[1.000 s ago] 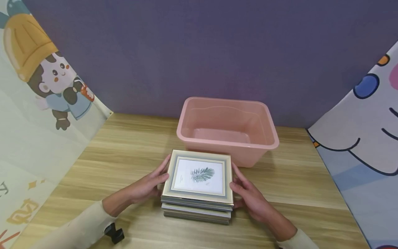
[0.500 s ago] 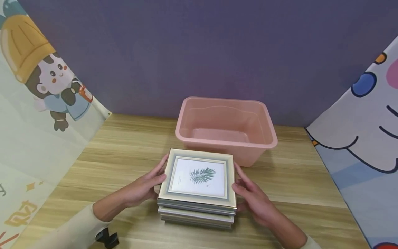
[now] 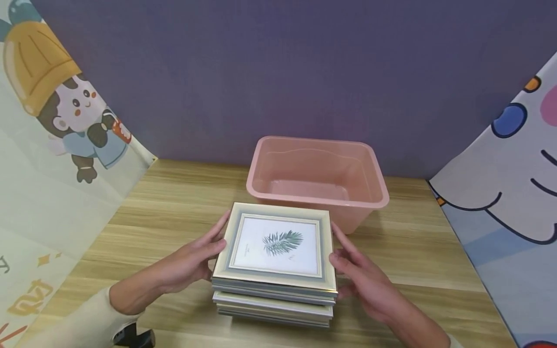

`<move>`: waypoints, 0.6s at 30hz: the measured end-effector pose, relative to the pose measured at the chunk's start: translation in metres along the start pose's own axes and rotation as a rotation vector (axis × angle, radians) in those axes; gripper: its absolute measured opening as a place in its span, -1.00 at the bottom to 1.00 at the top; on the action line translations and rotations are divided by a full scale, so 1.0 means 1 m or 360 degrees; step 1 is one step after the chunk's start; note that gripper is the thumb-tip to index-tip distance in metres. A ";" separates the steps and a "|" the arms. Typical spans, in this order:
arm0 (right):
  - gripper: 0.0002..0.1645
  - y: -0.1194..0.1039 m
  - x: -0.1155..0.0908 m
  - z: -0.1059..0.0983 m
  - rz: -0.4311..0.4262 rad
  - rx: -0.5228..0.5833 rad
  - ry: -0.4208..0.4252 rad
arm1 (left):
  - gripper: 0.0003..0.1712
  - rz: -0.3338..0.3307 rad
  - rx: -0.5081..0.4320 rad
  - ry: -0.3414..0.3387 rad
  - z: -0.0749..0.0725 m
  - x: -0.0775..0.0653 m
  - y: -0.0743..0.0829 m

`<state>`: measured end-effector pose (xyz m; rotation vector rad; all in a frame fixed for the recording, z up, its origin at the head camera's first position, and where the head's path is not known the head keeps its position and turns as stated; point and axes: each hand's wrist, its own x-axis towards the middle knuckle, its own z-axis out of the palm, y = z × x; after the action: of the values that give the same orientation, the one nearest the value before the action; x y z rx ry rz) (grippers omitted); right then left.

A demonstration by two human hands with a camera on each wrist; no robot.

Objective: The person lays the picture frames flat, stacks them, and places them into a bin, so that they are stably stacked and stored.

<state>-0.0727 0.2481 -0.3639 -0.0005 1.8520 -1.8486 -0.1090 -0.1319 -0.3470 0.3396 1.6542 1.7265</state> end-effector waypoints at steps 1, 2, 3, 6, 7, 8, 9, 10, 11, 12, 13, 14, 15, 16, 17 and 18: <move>-0.20 -0.002 -0.001 -0.001 -0.0016 0.0016 -0.0030 | -0.19 -0.0003 -0.0004 0.0006 0.001 -0.001 0.003; -0.20 -0.005 -0.002 -0.003 -0.0030 0.0023 -0.0052 | -0.19 -0.0004 -0.0009 0.0011 0.002 -0.002 0.006; -0.20 -0.008 -0.003 -0.004 -0.0045 0.0034 -0.0071 | -0.19 -0.0006 -0.0013 0.0017 0.003 -0.003 0.010; -0.20 -0.017 -0.005 -0.008 -0.0085 0.0074 -0.0135 | -0.19 -0.0010 -0.0012 0.0040 0.006 -0.007 0.021; -0.20 -0.020 -0.006 -0.009 -0.0094 0.0080 -0.0151 | -0.20 -0.0008 -0.0011 0.0045 0.007 -0.008 0.025; -0.21 -0.023 -0.007 -0.010 -0.0104 0.0081 -0.0167 | -0.20 -0.0002 -0.0011 0.0047 0.008 -0.009 0.029; -0.21 -0.026 -0.007 -0.011 -0.0117 0.0091 -0.0190 | -0.20 0.0003 -0.0014 0.0047 0.009 -0.011 0.033; -0.21 -0.028 -0.008 -0.012 -0.0132 0.0099 -0.0216 | -0.20 0.0010 -0.0021 0.0044 0.010 -0.012 0.037; -0.21 -0.030 -0.009 -0.013 -0.0145 0.0110 -0.0238 | -0.21 0.0018 -0.0030 0.0037 0.011 -0.013 0.040; -0.21 -0.033 -0.010 -0.015 -0.0158 0.0109 -0.0258 | -0.21 0.0026 -0.0038 0.0027 0.012 -0.014 0.044; -0.21 -0.035 -0.011 -0.016 -0.0167 0.0100 -0.0268 | -0.21 0.0035 -0.0044 0.0022 0.013 -0.016 0.048; -0.21 -0.037 -0.012 -0.018 -0.0176 0.0090 -0.0280 | -0.21 0.0041 -0.0045 0.0018 0.013 -0.017 0.051; -0.21 -0.039 -0.013 -0.019 -0.0175 0.0098 -0.0295 | -0.22 0.0046 -0.0043 0.0018 0.014 -0.018 0.055; -0.21 -0.042 -0.014 -0.020 -0.0182 0.0069 -0.0297 | -0.22 0.0053 -0.0038 0.0021 0.015 -0.019 0.058; -0.22 -0.045 -0.015 -0.021 -0.0186 0.0038 -0.0300 | -0.22 0.0059 -0.0028 0.0026 0.015 -0.021 0.061; -0.22 -0.047 -0.016 -0.022 -0.0193 0.0023 -0.0305 | -0.22 0.0065 -0.0020 0.0033 0.016 -0.021 0.065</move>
<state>-0.0837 0.2710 -0.3157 -0.2810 1.7397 -1.8712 -0.1035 -0.1290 -0.2774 0.3531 1.6610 1.7750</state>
